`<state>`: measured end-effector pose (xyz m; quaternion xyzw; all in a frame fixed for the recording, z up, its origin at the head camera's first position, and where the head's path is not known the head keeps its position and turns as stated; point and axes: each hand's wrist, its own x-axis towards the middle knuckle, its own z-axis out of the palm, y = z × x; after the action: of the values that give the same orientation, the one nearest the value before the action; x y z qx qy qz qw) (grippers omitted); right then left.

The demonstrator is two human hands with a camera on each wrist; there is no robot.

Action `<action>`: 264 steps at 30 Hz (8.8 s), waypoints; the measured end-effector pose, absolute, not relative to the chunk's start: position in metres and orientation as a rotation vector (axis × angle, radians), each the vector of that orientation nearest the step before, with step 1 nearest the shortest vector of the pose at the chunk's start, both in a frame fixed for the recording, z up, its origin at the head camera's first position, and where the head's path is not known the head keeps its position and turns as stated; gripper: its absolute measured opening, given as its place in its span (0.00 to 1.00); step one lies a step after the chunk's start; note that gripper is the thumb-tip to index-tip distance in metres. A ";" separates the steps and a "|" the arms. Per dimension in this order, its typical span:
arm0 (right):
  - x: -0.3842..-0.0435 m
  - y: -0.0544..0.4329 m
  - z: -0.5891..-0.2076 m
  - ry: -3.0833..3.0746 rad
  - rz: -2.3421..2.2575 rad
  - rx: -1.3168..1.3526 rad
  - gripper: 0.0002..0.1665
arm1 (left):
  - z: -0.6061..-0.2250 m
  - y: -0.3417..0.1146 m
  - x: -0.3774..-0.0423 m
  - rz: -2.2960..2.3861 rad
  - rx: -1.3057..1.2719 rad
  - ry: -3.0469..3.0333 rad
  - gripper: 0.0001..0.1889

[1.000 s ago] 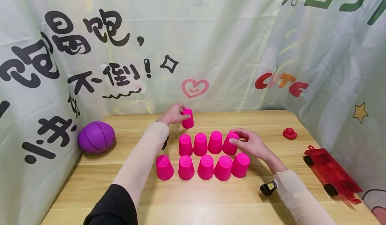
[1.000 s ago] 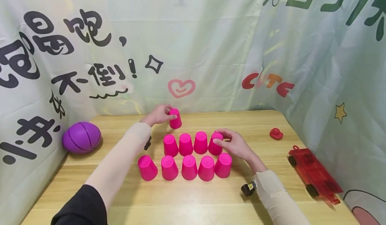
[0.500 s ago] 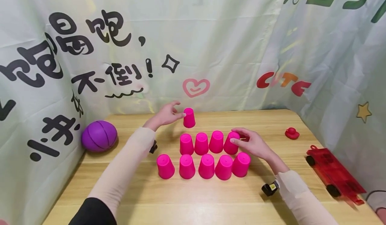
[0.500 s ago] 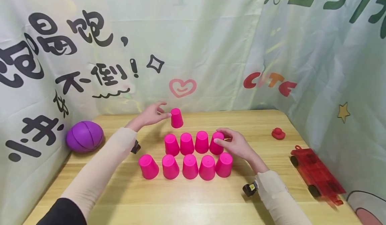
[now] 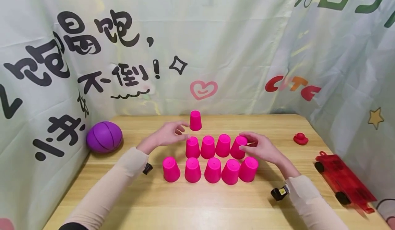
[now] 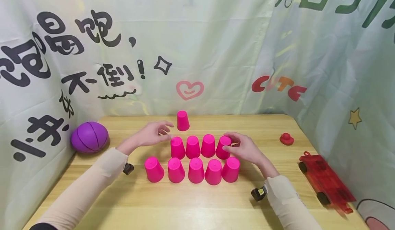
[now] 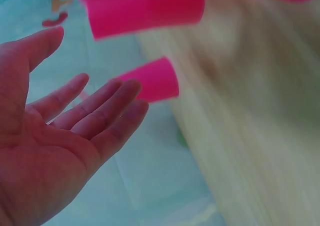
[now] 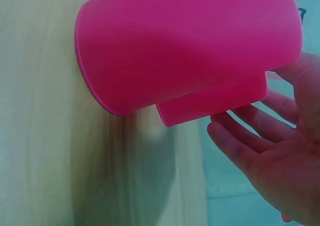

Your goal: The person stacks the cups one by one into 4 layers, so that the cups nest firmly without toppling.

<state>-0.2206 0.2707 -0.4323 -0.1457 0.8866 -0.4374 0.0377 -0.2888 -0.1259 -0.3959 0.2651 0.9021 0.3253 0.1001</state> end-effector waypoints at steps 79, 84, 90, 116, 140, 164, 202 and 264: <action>-0.362 0.158 -0.404 2.780 -1.001 -0.551 0.28 | -0.408 -0.109 -0.270 0.800 0.807 2.614 0.24; -0.361 0.157 -0.404 2.772 -1.024 -0.544 0.28 | -0.409 -0.109 -0.271 0.802 0.815 2.621 0.25; -0.363 0.156 -0.407 2.798 -1.002 -0.542 0.27 | -0.408 -0.109 -0.270 0.790 0.825 2.624 0.26; -0.316 0.198 -0.359 2.800 -1.098 -0.622 0.37 | -0.402 -0.130 -0.292 0.884 0.851 2.837 0.20; -0.182 0.262 -0.401 2.977 -1.223 -0.568 0.21 | -0.405 -0.145 -0.358 0.927 0.642 2.982 0.21; -0.148 0.274 -0.442 2.804 -1.397 -0.460 0.27 | -0.416 -0.130 -0.371 0.846 0.586 2.970 0.19; -0.151 0.283 -0.459 2.659 -1.424 -0.465 0.37 | -0.418 -0.136 -0.365 0.927 0.578 2.925 0.37; -0.329 0.227 -0.453 2.840 -1.383 -0.311 0.37 | -0.454 -0.191 -0.179 1.441 0.768 2.483 0.38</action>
<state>-0.3295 0.2271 -0.4531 -0.0979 0.8947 -0.4356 -0.0162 -0.1793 -0.1911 -0.4543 0.2575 0.8326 0.4830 0.0846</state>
